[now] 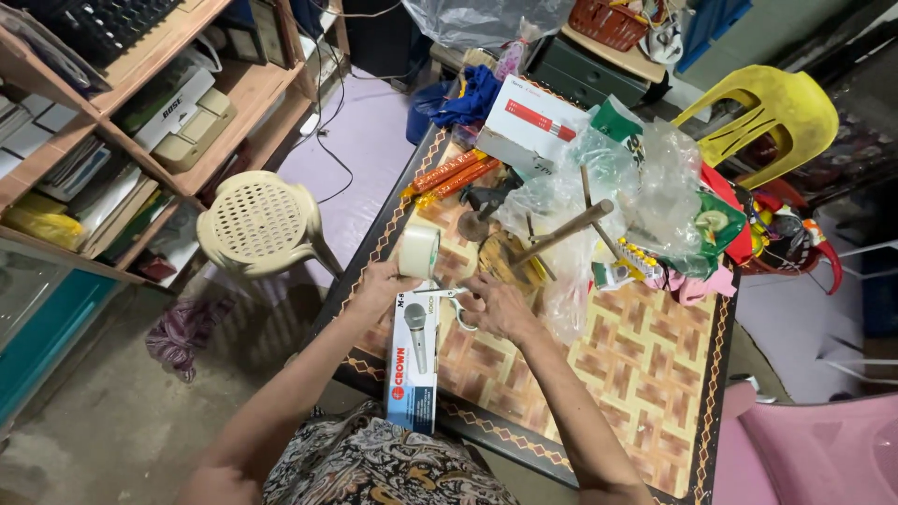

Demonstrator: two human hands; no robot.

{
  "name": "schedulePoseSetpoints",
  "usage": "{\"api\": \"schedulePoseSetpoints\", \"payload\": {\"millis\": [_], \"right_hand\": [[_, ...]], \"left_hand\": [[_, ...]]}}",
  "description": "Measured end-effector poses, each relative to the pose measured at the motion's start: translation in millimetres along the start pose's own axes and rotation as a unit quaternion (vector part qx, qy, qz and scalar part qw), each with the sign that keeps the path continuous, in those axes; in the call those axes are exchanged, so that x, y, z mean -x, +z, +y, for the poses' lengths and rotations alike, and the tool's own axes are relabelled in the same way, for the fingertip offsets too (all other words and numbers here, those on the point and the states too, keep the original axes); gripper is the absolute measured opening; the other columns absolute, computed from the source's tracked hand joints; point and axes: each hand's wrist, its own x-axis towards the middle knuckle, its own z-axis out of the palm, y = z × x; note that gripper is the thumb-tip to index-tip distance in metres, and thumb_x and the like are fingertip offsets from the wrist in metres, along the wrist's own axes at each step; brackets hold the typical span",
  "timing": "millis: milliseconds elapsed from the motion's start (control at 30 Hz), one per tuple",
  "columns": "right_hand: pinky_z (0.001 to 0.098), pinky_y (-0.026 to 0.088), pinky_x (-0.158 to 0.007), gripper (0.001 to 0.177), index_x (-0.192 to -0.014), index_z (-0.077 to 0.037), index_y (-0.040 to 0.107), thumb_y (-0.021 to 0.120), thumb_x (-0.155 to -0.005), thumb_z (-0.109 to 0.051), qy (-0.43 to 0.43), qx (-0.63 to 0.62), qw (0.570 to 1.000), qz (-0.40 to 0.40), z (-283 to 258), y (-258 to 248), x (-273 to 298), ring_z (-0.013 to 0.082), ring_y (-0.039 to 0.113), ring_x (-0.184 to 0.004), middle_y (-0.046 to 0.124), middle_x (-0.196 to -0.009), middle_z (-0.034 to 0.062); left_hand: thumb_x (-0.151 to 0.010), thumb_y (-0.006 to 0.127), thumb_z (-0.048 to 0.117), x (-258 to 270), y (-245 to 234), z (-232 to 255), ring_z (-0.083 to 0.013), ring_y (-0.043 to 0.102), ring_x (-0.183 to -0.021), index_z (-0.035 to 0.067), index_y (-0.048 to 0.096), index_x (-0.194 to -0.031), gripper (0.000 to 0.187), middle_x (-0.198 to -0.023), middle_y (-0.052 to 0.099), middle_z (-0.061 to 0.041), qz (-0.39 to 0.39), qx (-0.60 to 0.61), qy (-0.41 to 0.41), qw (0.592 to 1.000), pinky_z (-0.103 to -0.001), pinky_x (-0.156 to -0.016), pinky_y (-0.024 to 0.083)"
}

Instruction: Taping a microphone box and wiping down appliance boxes with a cloth.

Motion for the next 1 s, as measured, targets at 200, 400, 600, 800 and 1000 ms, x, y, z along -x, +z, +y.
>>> {"api": "schedulePoseSetpoints", "payload": {"millis": [200,400,600,800,1000], "right_hand": [[0.0443,0.054,-0.089,0.052,-0.125,-0.016,0.067,0.079,-0.076,-0.028,-0.061,-0.015,0.998,0.001,6.5,-4.3,-7.8,0.0340,0.067,-0.103,0.068,-0.114,0.0117],[0.0458,0.052,-0.090,0.059,-0.129,-0.017,0.066,0.081,-0.073,-0.025,-0.029,0.019,0.998,-0.051,-5.1,-23.8,-22.1,0.0337,0.067,-0.101,0.069,-0.113,0.0120],[0.0446,0.052,-0.093,0.054,-0.127,-0.019,0.069,0.079,-0.075,-0.023,-0.022,0.005,0.997,-0.077,-8.6,-33.9,-29.9,0.0311,0.069,-0.104,0.070,-0.113,0.0119],[0.0432,0.052,-0.095,0.050,-0.126,-0.017,0.069,0.079,-0.076,-0.022,-0.034,-0.022,0.996,-0.085,-11.3,-30.4,-35.1,0.0288,0.071,-0.104,0.070,-0.117,0.0128],[0.0438,0.051,-0.095,0.050,-0.123,-0.017,0.071,0.080,-0.074,-0.022,-0.067,-0.019,0.995,-0.065,-15.2,-31.0,-33.0,0.0289,0.071,-0.103,0.072,-0.116,0.0119]], "left_hand": [[-0.080,0.078,0.006,-9.1,-4.9,-23.3,-0.0149,0.070,-0.093,-0.002,0.081,-0.105,0.026,-0.103,0.076,-0.008,0.002,0.024,0.100,0.995,-0.029,-0.084,0.056],[-0.074,0.079,0.009,0.5,-3.2,-5.8,-0.0161,0.055,-0.120,0.003,0.081,-0.106,0.032,-0.106,0.076,-0.005,0.009,-0.089,0.147,0.985,-0.030,-0.097,0.049],[-0.069,0.083,0.008,3.0,1.8,2.6,-0.0155,0.060,-0.110,0.003,0.077,-0.103,0.034,-0.099,0.070,-0.002,0.058,-0.115,0.123,0.984,-0.029,-0.090,0.051],[-0.069,0.081,0.003,3.1,0.8,4.3,-0.0168,0.057,-0.113,0.002,0.079,-0.100,0.031,-0.095,0.072,-0.004,0.045,-0.142,0.156,0.977,-0.029,-0.097,0.046],[-0.066,0.083,0.006,-6.3,-2.7,-13.5,-0.0167,0.058,-0.113,0.003,0.081,-0.098,0.032,-0.101,0.076,-0.005,0.050,-0.125,0.204,0.970,-0.029,-0.097,0.047]]}}
